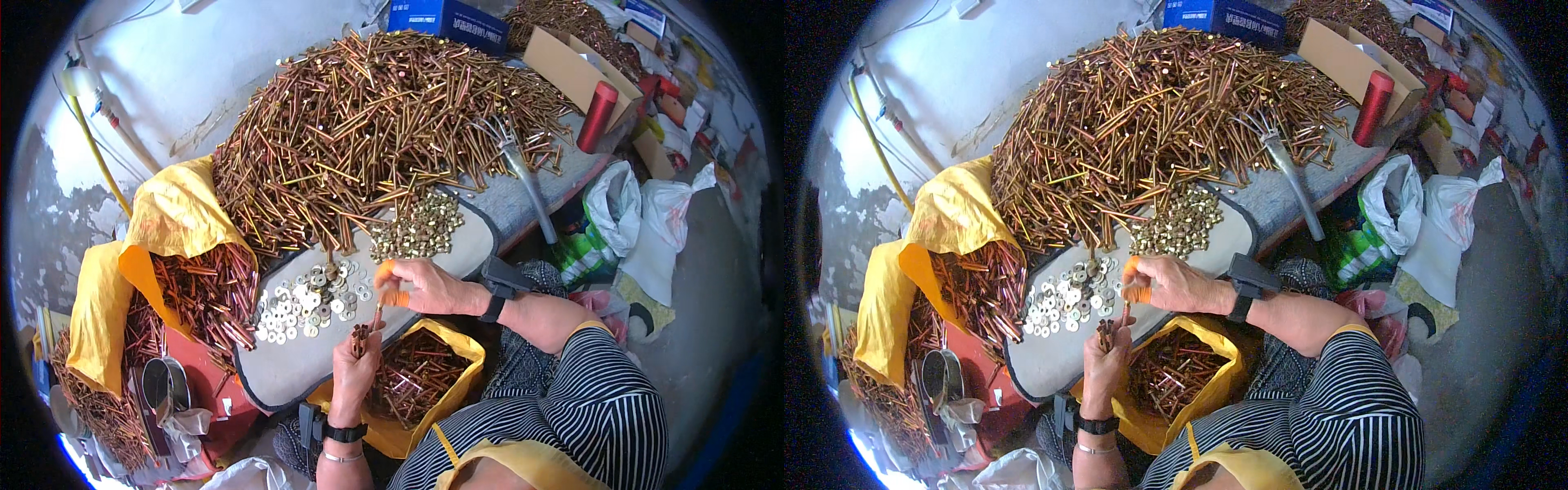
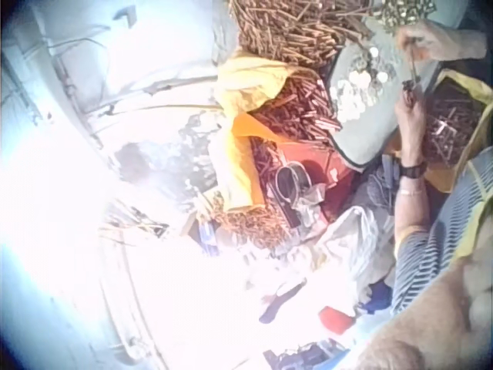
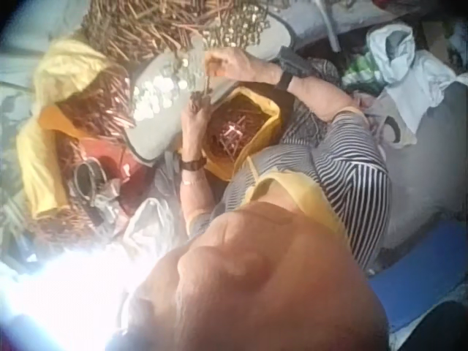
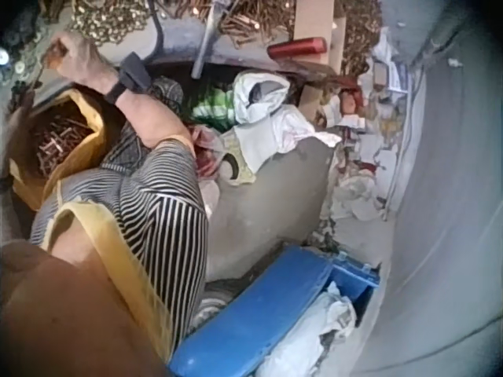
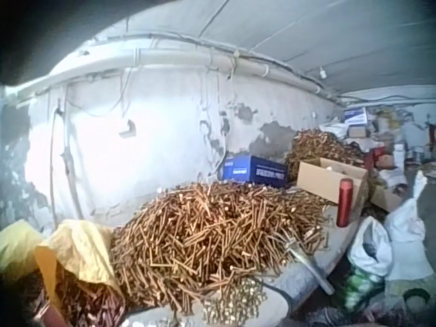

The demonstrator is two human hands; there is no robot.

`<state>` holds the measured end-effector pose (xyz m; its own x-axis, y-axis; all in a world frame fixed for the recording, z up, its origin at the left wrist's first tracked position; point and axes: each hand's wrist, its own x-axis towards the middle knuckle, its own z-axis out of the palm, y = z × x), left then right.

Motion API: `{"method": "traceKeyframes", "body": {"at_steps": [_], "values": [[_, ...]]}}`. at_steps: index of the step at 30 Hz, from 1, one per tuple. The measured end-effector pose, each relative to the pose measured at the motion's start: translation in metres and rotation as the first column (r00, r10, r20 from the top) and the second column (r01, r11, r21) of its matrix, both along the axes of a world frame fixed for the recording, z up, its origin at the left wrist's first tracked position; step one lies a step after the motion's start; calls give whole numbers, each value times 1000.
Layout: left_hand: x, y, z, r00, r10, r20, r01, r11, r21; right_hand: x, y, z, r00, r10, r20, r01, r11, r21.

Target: The recorder is sorting and assembling copper tubes with metal washers and caps on a fabrication table.

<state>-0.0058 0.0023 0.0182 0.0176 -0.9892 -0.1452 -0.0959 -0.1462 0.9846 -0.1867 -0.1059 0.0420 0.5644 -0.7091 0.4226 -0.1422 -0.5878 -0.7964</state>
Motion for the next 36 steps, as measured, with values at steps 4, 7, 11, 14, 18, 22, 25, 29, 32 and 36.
{"method": "traceKeyframes", "body": {"at_steps": [4, 7, 11, 14, 18, 22, 25, 29, 32, 36], "values": [[0, 5, 0, 999, -16, 42, 16, 1000, -1, 5, 3, -13, 986, 164, 17, -165, 978, 131], [4, 4, -6, 985, 19, 171, -5, 996, -84, 3, 1, -3, 972, 96, -214, -46, 973, 225], [6, 4, -6, 996, -34, 82, 33, 999, 4, 11, 5, -14, 987, 120, 107, -122, 992, 16], [4, 5, -6, 997, -62, 51, 61, 998, 12, 2, -2, -17, 979, 13, -203, 14, 991, 130], [10, 3, -9, 997, -55, 48, 54, 998, 10, 10, 4, -11, 998, 36, 42, -36, 999, -5], [8, 4, -2, 996, -58, 74, 57, 998, 17, 0, -5, -19, 980, 156, -126, -114, 949, 293], [11, 1, -12, 1000, -7, 11, 7, 1000, -2, 6, -1, -9, 997, 79, -1, -78, 993, 83], [10, 1, -6, 997, -65, 28, 64, 996, 54, 6, 1, -23, 977, 113, -178, -82, 982, 172], [10, 3, -9, 998, -53, 37, 52, 998, 32, 4, -3, -20, 992, 112, -56, -94, 961, 259], [11, 3, -10, 996, -69, 50, 67, 997, 27, 13, 5, -28, 989, 145, 26, -146, 988, 46]]}}
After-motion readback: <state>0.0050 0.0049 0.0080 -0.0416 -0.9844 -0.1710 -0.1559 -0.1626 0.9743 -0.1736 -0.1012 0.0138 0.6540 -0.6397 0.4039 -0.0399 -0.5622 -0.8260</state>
